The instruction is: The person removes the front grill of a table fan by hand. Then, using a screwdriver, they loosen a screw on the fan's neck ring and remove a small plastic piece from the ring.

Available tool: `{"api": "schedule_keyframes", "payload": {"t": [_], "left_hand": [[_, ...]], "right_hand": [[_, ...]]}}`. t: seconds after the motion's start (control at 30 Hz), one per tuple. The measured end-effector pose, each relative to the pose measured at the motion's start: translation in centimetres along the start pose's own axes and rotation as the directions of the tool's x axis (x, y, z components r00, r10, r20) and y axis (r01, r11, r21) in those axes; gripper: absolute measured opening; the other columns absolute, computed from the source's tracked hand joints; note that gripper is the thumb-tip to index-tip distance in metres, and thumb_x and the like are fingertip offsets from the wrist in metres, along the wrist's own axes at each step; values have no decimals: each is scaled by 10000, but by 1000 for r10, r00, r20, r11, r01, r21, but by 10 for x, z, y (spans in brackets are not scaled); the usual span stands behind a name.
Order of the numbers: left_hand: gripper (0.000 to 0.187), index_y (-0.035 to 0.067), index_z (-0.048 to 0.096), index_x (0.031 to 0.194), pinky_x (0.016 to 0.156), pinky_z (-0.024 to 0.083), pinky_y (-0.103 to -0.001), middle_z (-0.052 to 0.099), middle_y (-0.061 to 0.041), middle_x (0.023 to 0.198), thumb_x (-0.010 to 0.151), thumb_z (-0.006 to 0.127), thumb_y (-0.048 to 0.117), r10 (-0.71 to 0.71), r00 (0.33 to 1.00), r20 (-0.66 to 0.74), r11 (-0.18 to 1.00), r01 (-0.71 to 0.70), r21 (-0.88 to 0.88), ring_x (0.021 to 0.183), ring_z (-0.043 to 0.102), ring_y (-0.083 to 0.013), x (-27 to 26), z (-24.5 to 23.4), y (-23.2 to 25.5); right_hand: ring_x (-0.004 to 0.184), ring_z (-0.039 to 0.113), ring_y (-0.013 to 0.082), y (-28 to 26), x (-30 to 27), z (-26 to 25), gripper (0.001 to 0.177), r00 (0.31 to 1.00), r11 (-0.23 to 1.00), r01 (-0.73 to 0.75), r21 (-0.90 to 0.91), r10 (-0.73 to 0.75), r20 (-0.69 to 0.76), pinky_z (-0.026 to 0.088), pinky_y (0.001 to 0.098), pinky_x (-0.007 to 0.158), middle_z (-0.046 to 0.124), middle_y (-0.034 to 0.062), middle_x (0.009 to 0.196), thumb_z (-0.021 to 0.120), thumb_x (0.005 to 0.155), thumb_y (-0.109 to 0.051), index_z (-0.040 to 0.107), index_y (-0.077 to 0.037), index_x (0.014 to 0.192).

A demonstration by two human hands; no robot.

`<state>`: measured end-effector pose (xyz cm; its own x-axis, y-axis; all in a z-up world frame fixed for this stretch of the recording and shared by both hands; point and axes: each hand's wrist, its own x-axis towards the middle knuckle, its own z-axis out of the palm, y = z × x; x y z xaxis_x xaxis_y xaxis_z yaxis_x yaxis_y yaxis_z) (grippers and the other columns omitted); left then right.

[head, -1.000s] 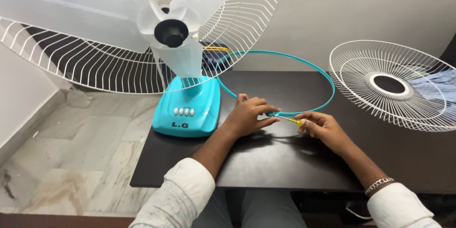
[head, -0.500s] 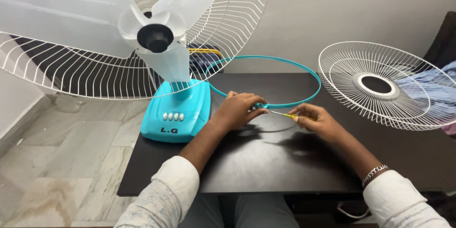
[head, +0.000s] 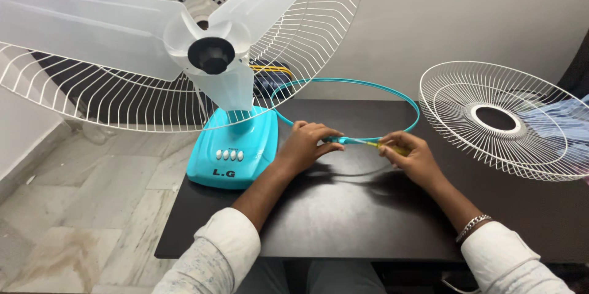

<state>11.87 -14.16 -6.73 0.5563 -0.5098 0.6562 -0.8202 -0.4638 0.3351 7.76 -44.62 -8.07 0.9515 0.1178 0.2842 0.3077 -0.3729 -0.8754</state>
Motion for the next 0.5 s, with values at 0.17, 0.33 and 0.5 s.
{"api": "schedule_keyframes", "payload": {"t": [0.17, 0.33, 0.5], "left_hand": [[370, 231, 772, 1097, 1021, 333, -477, 747, 56, 976, 876, 697, 518, -81, 996, -48, 993, 85, 81, 973, 656, -142, -5, 2, 11], [351, 248, 774, 1065, 985, 319, -496, 744, 81, 1003, 864, 693, 525, -93, 991, -91, 975, 109, 192, 1011, 624, -136, -12, 2, 22], [340, 225, 758, 1071, 921, 384, -476, 736, 58, 1030, 880, 696, 499, -50, 993, -106, 980, 69, 187, 1061, 624, -179, -19, 4, 25]], "right_hand": [[771, 672, 77, 3, -9, 13, 264, 998, 1000, -4, 8, 3, 66, 548, 244, 627, 761, 45, 965, 724, 915, -134, 715, -34, 1159], [729, 640, 70, 1, -14, 16, 273, 997, 999, -31, 9, 30, 73, 536, 242, 616, 748, 41, 945, 704, 932, -140, 704, -41, 1187], [682, 593, 58, -8, -17, 18, 322, 994, 999, -43, -29, 46, 104, 512, 229, 605, 742, 12, 980, 657, 935, -150, 673, -73, 1247]]}}
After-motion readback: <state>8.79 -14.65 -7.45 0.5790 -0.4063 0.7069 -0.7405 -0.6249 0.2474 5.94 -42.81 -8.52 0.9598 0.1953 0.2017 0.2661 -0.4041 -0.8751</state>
